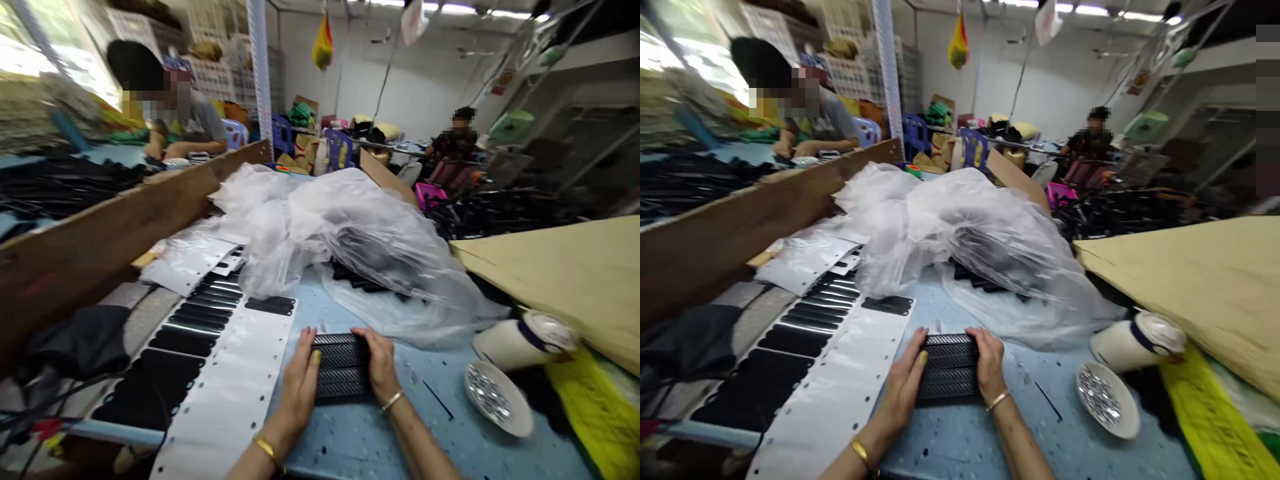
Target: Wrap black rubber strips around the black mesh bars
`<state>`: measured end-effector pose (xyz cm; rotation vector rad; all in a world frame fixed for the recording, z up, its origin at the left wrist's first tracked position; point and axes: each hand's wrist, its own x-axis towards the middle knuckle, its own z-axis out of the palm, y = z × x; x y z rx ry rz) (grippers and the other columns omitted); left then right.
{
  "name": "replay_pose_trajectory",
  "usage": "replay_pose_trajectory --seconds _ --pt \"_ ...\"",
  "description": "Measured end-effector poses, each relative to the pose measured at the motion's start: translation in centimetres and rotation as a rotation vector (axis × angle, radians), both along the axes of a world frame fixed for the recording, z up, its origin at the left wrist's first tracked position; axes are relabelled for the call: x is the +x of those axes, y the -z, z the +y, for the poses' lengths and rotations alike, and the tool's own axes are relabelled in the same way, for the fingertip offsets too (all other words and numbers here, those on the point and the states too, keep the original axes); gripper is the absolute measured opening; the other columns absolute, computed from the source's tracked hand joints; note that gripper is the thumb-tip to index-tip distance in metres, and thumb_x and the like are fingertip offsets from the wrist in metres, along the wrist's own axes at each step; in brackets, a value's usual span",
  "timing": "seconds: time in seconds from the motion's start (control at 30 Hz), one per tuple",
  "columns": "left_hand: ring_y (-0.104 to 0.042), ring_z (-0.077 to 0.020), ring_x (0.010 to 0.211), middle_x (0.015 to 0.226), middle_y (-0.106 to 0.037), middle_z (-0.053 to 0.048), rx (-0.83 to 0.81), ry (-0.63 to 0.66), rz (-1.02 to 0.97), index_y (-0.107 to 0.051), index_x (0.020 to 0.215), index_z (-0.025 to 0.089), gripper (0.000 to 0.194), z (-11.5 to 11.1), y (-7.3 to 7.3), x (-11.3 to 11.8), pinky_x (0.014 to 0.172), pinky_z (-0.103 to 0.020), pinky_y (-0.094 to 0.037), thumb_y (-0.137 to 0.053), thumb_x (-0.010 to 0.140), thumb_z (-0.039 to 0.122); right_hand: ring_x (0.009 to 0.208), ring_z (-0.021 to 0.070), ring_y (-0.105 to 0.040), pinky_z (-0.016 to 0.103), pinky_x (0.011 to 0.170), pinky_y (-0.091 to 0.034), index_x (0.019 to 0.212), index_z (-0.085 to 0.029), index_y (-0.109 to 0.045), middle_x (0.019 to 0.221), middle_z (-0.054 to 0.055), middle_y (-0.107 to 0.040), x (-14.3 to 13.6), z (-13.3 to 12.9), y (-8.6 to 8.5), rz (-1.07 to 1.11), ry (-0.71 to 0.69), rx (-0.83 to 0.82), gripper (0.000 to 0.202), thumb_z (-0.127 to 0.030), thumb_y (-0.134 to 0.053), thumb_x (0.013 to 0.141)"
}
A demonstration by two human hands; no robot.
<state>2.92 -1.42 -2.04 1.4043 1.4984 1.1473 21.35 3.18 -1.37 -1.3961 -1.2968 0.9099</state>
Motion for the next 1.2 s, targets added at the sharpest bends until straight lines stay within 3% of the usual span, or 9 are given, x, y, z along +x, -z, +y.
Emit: replay_pose_trajectory --seconds 0.13,0.27,0.43,0.57,0.77,0.9,1.07,1.2 --pt "-0.050 -0.0268 0.132 0.140 -0.056 -0.014 0.023 -0.015 0.014 -0.057 0.131 0.013 0.047 0.8 0.2 0.3 0.115 -0.049 -0.033 -0.037 0.097 0.039 0.094 0.0248 -0.069 0.038 0.093 -0.048 0.084 -0.020 -0.079 0.093 0.008 -0.077 -0.5 -0.2 0.5 0.074 0.089 0.000 0.052 -0.055 -0.041 0.092" --pt "-0.054 -0.0292 0.127 0.135 -0.060 -0.016 0.034 -0.013 0.028 -0.058 0.129 0.011 0.050 1.2 0.0 -0.1 0.113 -0.052 -0.036 -0.039 0.095 0.042 0.096 0.0254 -0.069 0.038 0.093 -0.048 0.088 -0.019 -0.078 0.096 0.009 -0.077 -0.3 -0.4 1.1 0.210 0.110 0.002 0.046 -0.056 -0.051 0.089" --pt "-0.042 -0.0286 0.138 0.146 -0.050 -0.014 0.008 -0.027 0.008 -0.056 0.134 0.013 0.052 1.5 0.3 -0.2 0.117 -0.050 -0.028 -0.040 0.095 0.043 0.094 0.0279 -0.072 0.040 0.080 -0.055 0.099 -0.015 -0.075 0.098 0.014 -0.076 0.1 0.1 2.4 0.383 0.212 -0.035 0.057 -0.062 -0.045 0.089" --pt "-0.041 -0.0256 0.139 0.147 -0.048 -0.015 0.026 -0.007 0.009 -0.054 0.135 0.012 0.053 1.4 0.6 0.0 0.119 -0.048 -0.026 -0.037 0.096 0.043 0.096 0.0273 -0.070 0.040 0.088 -0.053 0.096 -0.015 -0.076 0.099 0.013 -0.076 -0.3 -1.1 3.0 0.420 0.220 -0.034 0.051 -0.060 -0.054 0.086" --pt "-0.038 -0.0234 0.140 0.150 -0.045 -0.012 0.067 0.012 0.007 -0.055 0.134 0.017 0.047 1.3 0.6 0.5 0.119 -0.048 -0.023 -0.038 0.098 0.041 0.101 0.0263 -0.068 0.040 0.095 -0.050 0.100 -0.014 -0.075 0.104 0.013 -0.075 -0.8 -2.5 2.7 0.416 0.220 -0.037 0.049 -0.058 -0.057 0.086" --pt "-0.032 -0.0246 0.143 0.151 -0.042 -0.013 0.041 0.012 -0.014 -0.052 0.138 0.014 0.051 1.1 -0.2 -0.1 0.120 -0.048 -0.020 -0.038 0.098 0.042 0.105 0.0273 -0.067 0.041 0.091 -0.053 0.104 -0.014 -0.073 0.110 0.014 -0.073 0.4 -2.9 1.9 0.408 0.245 -0.047 0.051 -0.058 -0.053 0.089" --pt "-0.033 -0.0275 0.142 0.154 -0.039 -0.008 -0.016 0.015 -0.048 -0.043 0.145 0.022 0.055 -1.6 -1.3 -2.0 0.119 -0.052 -0.023 -0.043 0.096 0.048 0.093 0.0271 -0.069 0.038 0.081 -0.056 0.095 -0.014 -0.074 0.098 0.013 -0.075 1.9 -5.9 1.2 0.120 0.241 -0.062 0.047 -0.057 -0.057 0.087" --pt "-0.041 -0.0268 0.139 0.150 -0.045 -0.007 -0.076 0.100 -0.098 -0.041 0.146 0.024 0.053 -4.3 -1.5 -1.6 0.116 -0.052 -0.029 -0.040 0.098 0.046 0.093 0.0251 -0.068 0.038 0.086 -0.055 0.098 -0.015 -0.074 0.100 0.012 -0.074 0.9 -7.7 1.6 -0.117 0.167 0.065 0.043 -0.051 -0.051 0.093"
